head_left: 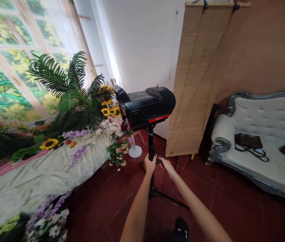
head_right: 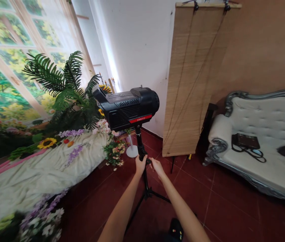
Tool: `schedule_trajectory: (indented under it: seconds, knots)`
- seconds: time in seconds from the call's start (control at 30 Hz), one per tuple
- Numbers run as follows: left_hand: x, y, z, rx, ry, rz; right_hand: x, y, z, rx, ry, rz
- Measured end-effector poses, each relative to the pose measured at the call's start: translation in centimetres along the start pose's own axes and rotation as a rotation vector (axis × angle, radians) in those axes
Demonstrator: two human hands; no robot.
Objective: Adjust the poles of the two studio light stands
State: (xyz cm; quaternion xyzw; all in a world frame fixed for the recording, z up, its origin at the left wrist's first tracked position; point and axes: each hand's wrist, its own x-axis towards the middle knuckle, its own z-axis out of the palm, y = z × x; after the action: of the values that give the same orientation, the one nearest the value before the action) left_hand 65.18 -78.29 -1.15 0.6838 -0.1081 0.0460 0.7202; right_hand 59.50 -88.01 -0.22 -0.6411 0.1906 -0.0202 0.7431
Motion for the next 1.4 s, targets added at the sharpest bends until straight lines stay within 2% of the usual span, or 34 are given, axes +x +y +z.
schedule_trajectory:
  seconds: [0.03,0.1,0.17,0.23,0.3,0.37,0.4,0.5,0.6,0.7,0.83,1.0,1.1,1.2,1.27,1.3,1.4]
  knots:
    - [0.0,-0.1,0.0,0.014,0.003,0.001,0.2,0.0,0.1,0.1,-0.069,0.098]
    - [0.1,-0.2,-0.1,0.037,0.001,0.002,0.5,0.0,0.3,0.211,-0.161,0.189]
    - [0.2,-0.3,-0.2,0.047,-0.013,0.003,0.5,-0.1,0.5,0.227,-0.187,0.196]
    - [0.2,-0.3,-0.2,0.044,-0.026,-0.001,0.0,-0.1,0.5,0.193,-0.135,0.171]
    - [0.2,-0.3,-0.2,0.027,-0.036,-0.014,-0.9,-0.1,0.4,0.005,0.032,0.005]
    - [0.1,-0.3,-0.2,0.005,-0.046,-0.031,-2.0,-0.3,0.1,-0.3,0.208,-0.247]
    - [0.1,-0.3,-0.2,-0.004,-0.048,-0.034,-2.6,-0.4,-0.1,-0.448,0.248,-0.357]
    - [0.0,-0.4,0.0,-0.001,-0.023,-0.006,-3.7,-0.8,-1.0,-0.737,0.195,-0.525]
    - [0.1,-0.4,0.1,0.016,0.017,0.02,-3.8,-1.2,-1.7,-0.855,0.165,-0.603]
    - [0.0,-0.2,0.2,0.005,0.03,-0.008,-3.0,-1.3,-2.2,-0.795,0.159,-0.623]
    - [-0.1,-0.1,0.2,-0.055,-0.019,-0.088,-1.9,-0.9,-1.9,-0.667,0.166,-0.59]
    - [-0.3,-0.1,0.0,-0.027,-0.058,-0.067,-1.7,-0.1,-0.7,-0.502,0.25,-0.537]
    - [-0.9,-0.1,-0.3,-0.052,-0.063,-0.083,-2.2,0.2,-0.4,-0.496,0.247,-0.542]
    - [-2.9,-1.0,-1.6,-0.132,-0.016,-0.037,-2.6,0.3,-0.3,-0.508,0.219,-0.547]
    - [-5.4,-2.5,-3.5,-0.17,-0.001,-0.055,-2.8,0.5,-0.1,-0.491,0.21,-0.534]
    - [-7.0,-3.5,-4.7,-0.176,-0.015,-0.102,-2.9,0.7,0.1,-0.478,0.209,-0.528]
    - [-12.7,-7.2,-9.2,-0.161,-0.095,-0.376,-2.9,1.4,0.7,-0.434,0.234,-0.531]
